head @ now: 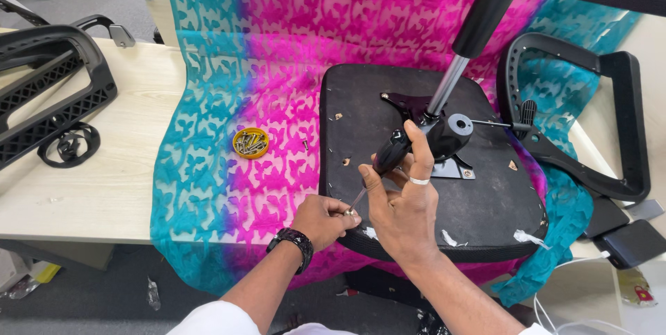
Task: The person uses a screwdriver to tighten screws into a black metal bracket attached to the underside of an office chair seat. They pick up screws from a small yellow container and insert them into the bracket, then tighten them with the screwdriver.
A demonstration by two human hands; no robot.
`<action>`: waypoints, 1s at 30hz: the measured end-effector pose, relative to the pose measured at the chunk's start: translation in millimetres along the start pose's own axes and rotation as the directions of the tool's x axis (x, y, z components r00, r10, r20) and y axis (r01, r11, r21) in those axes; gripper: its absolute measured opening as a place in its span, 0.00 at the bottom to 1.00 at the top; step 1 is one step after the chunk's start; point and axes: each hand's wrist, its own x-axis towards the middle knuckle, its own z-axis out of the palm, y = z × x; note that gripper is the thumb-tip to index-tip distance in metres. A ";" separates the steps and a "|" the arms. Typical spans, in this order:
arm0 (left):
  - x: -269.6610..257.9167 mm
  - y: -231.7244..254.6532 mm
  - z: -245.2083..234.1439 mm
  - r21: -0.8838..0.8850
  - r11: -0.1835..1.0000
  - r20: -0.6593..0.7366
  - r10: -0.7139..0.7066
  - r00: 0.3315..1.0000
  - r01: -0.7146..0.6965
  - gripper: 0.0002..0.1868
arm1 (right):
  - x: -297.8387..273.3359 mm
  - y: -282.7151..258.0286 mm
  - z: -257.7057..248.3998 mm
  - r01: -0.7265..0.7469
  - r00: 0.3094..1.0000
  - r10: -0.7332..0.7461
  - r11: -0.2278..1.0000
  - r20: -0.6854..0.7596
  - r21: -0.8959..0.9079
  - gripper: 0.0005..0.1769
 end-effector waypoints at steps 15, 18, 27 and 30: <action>3.7 -1.8 -5.2 0.007 0.999 0.042 0.053 0.998 -0.053 0.10 | 7.4 -10.4 13.7 -0.092 0.996 0.089 0.991 -0.031 -0.100 0.45; 3.5 1.4 -6.8 0.034 0.997 0.038 0.067 0.997 -0.068 0.09 | 9.1 -14.1 12.8 -0.182 0.983 0.179 0.980 -0.040 -0.076 0.46; 5.2 2.1 -7.1 0.089 0.993 0.048 0.078 0.996 -0.082 0.09 | 9.2 -14.3 19.4 -0.132 0.990 0.125 0.984 -0.070 -0.117 0.46; 6.1 1.9 -7.4 0.093 0.992 0.059 0.074 0.996 -0.079 0.09 | 8.6 -12.0 20.5 -0.151 0.986 0.141 0.982 -0.093 -0.112 0.46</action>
